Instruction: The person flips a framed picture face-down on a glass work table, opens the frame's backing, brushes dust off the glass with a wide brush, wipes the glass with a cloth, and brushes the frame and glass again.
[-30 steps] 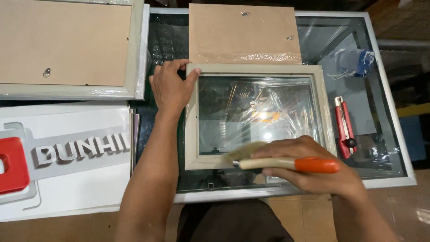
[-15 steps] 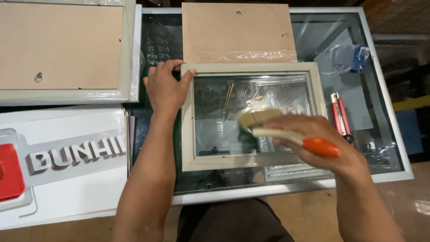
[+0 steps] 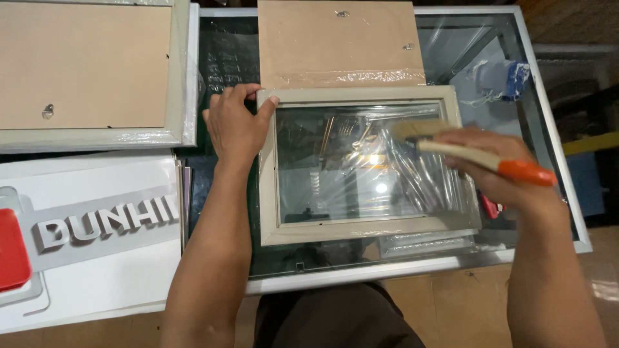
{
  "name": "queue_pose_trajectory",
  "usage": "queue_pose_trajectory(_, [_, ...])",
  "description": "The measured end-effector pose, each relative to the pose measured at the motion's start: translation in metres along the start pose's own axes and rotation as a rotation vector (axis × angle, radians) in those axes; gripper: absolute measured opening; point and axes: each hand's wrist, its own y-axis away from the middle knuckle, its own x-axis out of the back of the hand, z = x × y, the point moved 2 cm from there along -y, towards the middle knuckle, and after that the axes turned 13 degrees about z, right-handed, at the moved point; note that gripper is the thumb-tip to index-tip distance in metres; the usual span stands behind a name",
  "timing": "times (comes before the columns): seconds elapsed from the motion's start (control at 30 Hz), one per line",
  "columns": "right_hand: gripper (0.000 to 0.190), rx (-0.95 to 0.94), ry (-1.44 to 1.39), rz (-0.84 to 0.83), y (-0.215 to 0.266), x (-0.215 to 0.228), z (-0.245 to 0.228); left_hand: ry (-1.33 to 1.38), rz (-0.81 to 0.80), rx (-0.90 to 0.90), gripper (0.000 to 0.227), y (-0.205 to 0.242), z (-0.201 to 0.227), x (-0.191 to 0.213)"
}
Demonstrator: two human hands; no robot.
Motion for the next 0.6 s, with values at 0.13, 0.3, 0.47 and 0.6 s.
queue_pose_trajectory(0.13, [0.047, 0.091, -0.084, -0.203, 0.059, 0.024, 0.038, -0.001, 0.015, 0.002, 0.034, -0.002, 0.002, 0.0])
queue_pose_trajectory(0.3, [0.043, 0.108, -0.173, 0.021, 0.033, 0.018, 0.03, 0.041, 0.029, 0.007, 0.029, 0.0, 0.001, -0.001])
queue_pose_trajectory(0.47, [0.036, 0.009, -0.593, 0.401, -0.04, -0.09, -0.059, 0.09, 0.046, 0.04, 0.018, 0.002, -0.001, 0.001])
queue_pose_trajectory(0.6, [0.027, 0.147, -0.749, 0.31, -0.056, -0.152, -0.119, 0.067, 0.042, 0.023, 0.019, 0.004, -0.004, 0.001])
